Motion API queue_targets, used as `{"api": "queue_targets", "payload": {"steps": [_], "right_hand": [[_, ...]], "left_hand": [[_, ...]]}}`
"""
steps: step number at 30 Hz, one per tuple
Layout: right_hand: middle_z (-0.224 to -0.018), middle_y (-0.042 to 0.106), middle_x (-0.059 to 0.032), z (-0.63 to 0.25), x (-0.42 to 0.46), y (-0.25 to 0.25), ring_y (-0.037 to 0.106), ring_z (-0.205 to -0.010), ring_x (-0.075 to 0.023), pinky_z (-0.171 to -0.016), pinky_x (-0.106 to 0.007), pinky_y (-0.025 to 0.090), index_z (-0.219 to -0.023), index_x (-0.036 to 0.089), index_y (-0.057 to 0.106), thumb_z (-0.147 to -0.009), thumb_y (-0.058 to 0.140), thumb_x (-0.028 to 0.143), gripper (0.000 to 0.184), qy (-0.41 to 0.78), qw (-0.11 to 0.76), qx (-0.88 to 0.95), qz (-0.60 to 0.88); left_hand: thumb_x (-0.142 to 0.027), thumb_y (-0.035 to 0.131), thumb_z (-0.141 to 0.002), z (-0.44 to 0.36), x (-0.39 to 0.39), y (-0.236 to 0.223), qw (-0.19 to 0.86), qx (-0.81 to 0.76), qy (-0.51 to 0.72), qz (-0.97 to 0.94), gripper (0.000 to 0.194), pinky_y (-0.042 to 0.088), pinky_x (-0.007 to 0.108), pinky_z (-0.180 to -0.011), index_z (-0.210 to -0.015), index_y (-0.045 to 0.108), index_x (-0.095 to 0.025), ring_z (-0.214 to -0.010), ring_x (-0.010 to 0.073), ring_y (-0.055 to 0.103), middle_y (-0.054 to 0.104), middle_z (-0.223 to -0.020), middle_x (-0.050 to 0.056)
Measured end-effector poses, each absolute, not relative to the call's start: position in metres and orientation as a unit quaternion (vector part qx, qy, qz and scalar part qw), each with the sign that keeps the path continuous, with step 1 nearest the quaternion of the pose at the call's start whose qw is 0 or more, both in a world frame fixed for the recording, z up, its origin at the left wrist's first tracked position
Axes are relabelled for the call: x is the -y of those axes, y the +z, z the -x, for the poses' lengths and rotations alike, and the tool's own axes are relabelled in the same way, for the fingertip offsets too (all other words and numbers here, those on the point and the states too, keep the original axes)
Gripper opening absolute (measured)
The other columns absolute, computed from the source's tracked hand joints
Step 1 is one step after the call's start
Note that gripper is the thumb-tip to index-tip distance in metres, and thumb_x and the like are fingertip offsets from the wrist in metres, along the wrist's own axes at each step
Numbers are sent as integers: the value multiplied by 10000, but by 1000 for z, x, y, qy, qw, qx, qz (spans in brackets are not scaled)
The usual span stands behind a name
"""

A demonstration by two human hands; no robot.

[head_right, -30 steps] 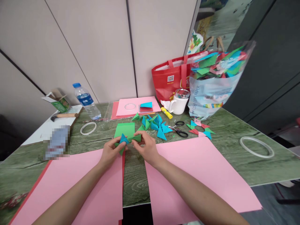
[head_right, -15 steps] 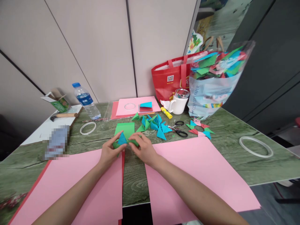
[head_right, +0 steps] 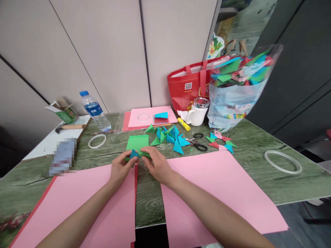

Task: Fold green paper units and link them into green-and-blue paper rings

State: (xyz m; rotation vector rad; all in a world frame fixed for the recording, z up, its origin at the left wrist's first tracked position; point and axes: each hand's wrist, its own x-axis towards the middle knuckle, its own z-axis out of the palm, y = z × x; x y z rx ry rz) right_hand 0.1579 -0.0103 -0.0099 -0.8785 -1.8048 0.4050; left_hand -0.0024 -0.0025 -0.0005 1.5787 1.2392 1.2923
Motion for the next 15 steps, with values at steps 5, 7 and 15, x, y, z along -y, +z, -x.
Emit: {"api": "queue_targets", "payload": {"steps": [5,7,15], "right_hand": [[-1091,608,-94,-156,13,-13,598,-992,-188,-701,-296,559,-1184,219,428,-846,478,184,343,137,551,738,364],[-1056,632,-87,-157,13,-14,606,-979,-187,-683,-293,557,-1146,222,443,-831,506,187,323,116,567,731,360],[-895,654,-77,-157,10,-13,627,-886,-178,-759,-334,522,-863,221,505,-796,538,142,109,95,580,743,321]], "left_hand": [[-291,650,-691,3,3,-5,369,-476,523,-603,205,479,225,-561,-862,626,-180,-621,137,607,635,-733,10],[-283,654,-688,3,2,-6,371,-471,535,-595,205,484,230,-569,-860,614,-178,-614,135,607,627,-727,7],[-249,658,-684,2,2,-6,346,-449,568,-596,160,496,225,-608,-785,562,-170,-694,127,600,605,-784,15]]}}
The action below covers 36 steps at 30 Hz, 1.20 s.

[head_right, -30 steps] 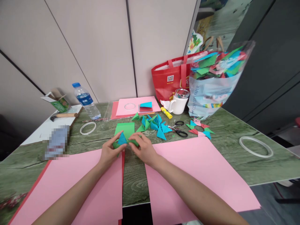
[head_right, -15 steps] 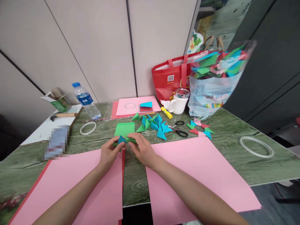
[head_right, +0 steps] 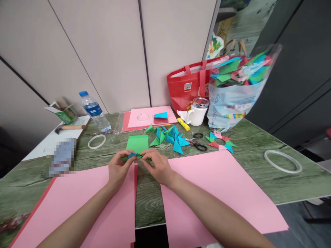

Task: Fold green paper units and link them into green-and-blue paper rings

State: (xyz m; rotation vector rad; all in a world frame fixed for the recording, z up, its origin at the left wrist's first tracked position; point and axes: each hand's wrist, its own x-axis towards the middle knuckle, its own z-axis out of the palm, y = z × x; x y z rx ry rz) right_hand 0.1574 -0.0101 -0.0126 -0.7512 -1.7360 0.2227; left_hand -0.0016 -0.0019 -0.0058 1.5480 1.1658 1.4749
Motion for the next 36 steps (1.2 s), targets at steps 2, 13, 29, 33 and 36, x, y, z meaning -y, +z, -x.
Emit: {"api": "queue_targets", "payload": {"steps": [2,13,29,33,36], "right_hand": [[-884,650,-76,-157,11,-13,628,-873,-174,-741,-323,519,-837,222,503,-795,535,145,93,91,578,743,325],[-908,670,-74,-151,18,-9,641,-746,-151,-561,-267,472,-746,224,492,-804,532,194,77,78,546,740,384],[-856,660,-53,-153,14,-5,640,-782,-161,-574,-250,499,-865,216,450,-794,552,198,126,207,605,661,392],[-870,635,-57,-153,12,-4,628,-784,-159,-564,-242,495,-904,205,449,-791,562,236,163,269,603,633,404],[-884,621,-50,-154,12,-5,619,-753,-145,-587,-247,497,-922,207,447,-791,566,243,181,298,595,625,408]], "left_hand": [[-252,644,-698,1,4,-4,339,-447,564,-605,149,492,224,-608,-777,548,-170,-727,132,595,603,-800,26],[-220,618,-729,0,5,-4,287,-411,583,-639,102,474,261,-696,-731,525,-178,-819,147,579,590,-845,42],[-235,653,-689,2,2,-3,358,-439,567,-598,141,487,241,-623,-757,547,-171,-751,145,603,623,-803,25],[-247,660,-681,3,1,-4,401,-440,549,-588,162,496,245,-597,-778,555,-171,-721,147,613,613,-815,15],[-249,658,-683,2,1,-4,421,-439,539,-582,165,492,240,-571,-783,553,-170,-703,150,621,602,-807,11]]}}
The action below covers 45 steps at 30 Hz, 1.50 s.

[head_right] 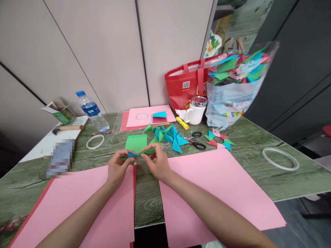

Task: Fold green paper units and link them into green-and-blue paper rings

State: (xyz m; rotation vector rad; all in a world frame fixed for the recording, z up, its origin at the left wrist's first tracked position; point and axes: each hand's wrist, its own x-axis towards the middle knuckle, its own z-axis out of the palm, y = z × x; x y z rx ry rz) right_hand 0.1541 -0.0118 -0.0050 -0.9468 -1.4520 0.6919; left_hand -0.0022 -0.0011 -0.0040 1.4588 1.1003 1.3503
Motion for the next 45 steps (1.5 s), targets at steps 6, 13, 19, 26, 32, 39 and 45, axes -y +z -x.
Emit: {"api": "queue_targets", "payload": {"steps": [6,13,19,26,32,39,45], "right_hand": [[-888,610,-44,-155,12,-6,608,-741,-141,-606,-254,490,-929,212,440,-788,573,245,197,320,589,617,413],[-890,601,-46,-155,11,-6,600,-729,-141,-606,-257,485,-932,211,433,-787,571,254,205,329,583,616,415],[-888,604,-43,-156,10,-7,597,-714,-141,-596,-256,476,-917,213,432,-782,572,268,202,333,573,612,432],[-872,609,-35,-156,8,-8,603,-729,-146,-580,-250,478,-909,219,428,-777,566,264,196,350,573,603,431],[-838,609,-24,-155,9,-8,598,-651,-136,-488,-222,442,-890,221,427,-724,622,281,263,331,572,602,448],[-803,602,-12,-154,9,-10,571,-568,-119,-440,-211,426,-880,223,402,-690,646,292,316,342,562,595,462],[-887,611,-32,-157,10,-7,556,-558,-106,-486,-229,442,-981,217,414,-822,498,307,201,357,509,648,439]], "left_hand": [[-259,660,-681,2,1,-3,425,-444,525,-588,173,489,244,-572,-782,556,-164,-696,154,616,602,-791,21],[-257,662,-678,1,1,-4,427,-445,521,-589,174,480,248,-595,-787,562,-165,-700,152,604,600,-772,16],[-252,663,-679,3,-1,-5,414,-442,516,-606,175,468,247,-620,-791,560,-166,-674,139,594,610,-741,5],[-251,647,-694,2,0,0,435,-426,503,-614,164,459,233,-562,-780,535,-167,-607,132,598,600,-676,-14],[-252,633,-710,2,0,2,450,-416,492,-618,159,463,235,-561,-794,524,-171,-590,130,603,592,-666,-23],[-272,621,-717,2,0,2,451,-421,468,-632,167,453,229,-570,-794,512,-172,-580,121,586,591,-645,-27],[-317,590,-742,1,1,3,438,-447,448,-638,171,449,227,-567,-812,543,-169,-622,136,594,613,-665,-7]]}}
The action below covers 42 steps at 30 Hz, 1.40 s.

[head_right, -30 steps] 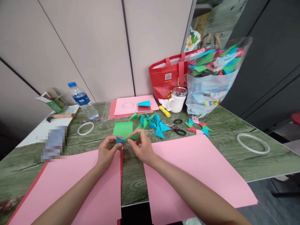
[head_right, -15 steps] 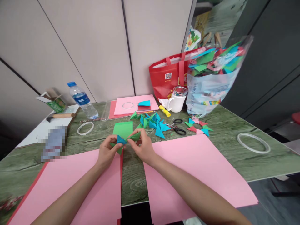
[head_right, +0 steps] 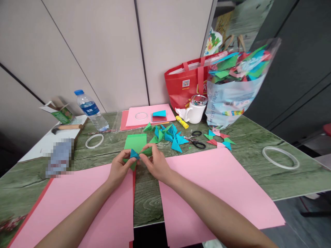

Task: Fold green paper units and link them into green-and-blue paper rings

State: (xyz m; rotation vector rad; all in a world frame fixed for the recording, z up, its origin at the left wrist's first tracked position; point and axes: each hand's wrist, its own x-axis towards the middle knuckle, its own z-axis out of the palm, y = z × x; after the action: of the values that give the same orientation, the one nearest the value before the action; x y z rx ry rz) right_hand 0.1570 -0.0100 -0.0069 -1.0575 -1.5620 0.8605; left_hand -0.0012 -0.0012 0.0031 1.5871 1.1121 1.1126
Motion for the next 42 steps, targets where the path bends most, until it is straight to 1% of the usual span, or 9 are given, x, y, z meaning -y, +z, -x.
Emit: {"api": "queue_targets", "payload": {"steps": [4,7,11,14,20,25,30,36,42], "right_hand": [[-968,567,-61,-166,7,0,558,-645,-119,-525,-243,455,-1066,217,470,-885,374,276,214,308,484,692,439],[-907,554,-63,-171,3,2,542,-635,-127,-497,-241,460,-973,209,564,-860,433,296,194,289,486,699,438],[-723,536,-19,-172,-1,-2,512,-505,-107,-436,-242,473,-881,201,618,-789,555,351,187,341,507,664,430],[-667,510,0,-169,-1,-7,513,-496,-114,-436,-268,516,-847,197,635,-723,626,388,228,388,530,616,435],[-708,547,-10,-164,0,-15,534,-513,-118,-425,-269,532,-828,190,640,-677,658,417,273,423,547,584,425],[-743,575,-21,-167,-2,-15,525,-472,-105,-403,-263,523,-808,189,641,-678,661,402,251,412,532,600,432],[-697,554,-13,-165,0,-15,534,-482,-118,-397,-271,525,-805,200,650,-673,670,398,239,377,542,612,436],[-661,540,1,-163,1,-17,543,-454,-115,-410,-273,532,-805,195,648,-660,682,406,258,396,545,593,442],[-787,591,-36,-168,-2,-16,549,-483,-117,-396,-265,516,-796,203,655,-648,685,431,274,405,529,614,423]], "left_hand": [[-351,536,-788,2,1,3,461,-440,455,-622,189,450,229,-563,-804,538,-162,-559,127,596,611,-600,-9],[-392,530,-786,1,1,2,508,-436,464,-580,233,460,244,-506,-836,518,-165,-479,133,589,614,-560,-16],[-399,550,-772,1,0,2,520,-435,481,-557,264,471,258,-479,-870,530,-155,-444,144,589,624,-535,-11],[-390,540,-782,2,0,2,518,-435,465,-570,286,472,250,-486,-907,571,-134,-456,139,591,639,-554,9],[-398,506,-804,4,-1,3,544,-429,404,-598,341,444,216,-444,-955,622,-115,-435,116,562,655,-578,39],[-400,496,-809,5,0,6,551,-415,366,-625,323,452,212,-452,-812,655,-119,-449,117,560,651,-568,47],[-398,507,-800,3,1,8,546,-421,379,-617,309,463,222,-466,-787,650,-125,-449,130,579,658,-566,42],[-391,507,-802,1,3,8,549,-422,391,-606,295,499,256,-527,-794,645,-130,-487,152,614,673,-597,39],[-379,491,-818,2,2,10,555,-411,364,-625,308,479,229,-477,-791,654,-119,-461,135,596,671,-590,52]]}}
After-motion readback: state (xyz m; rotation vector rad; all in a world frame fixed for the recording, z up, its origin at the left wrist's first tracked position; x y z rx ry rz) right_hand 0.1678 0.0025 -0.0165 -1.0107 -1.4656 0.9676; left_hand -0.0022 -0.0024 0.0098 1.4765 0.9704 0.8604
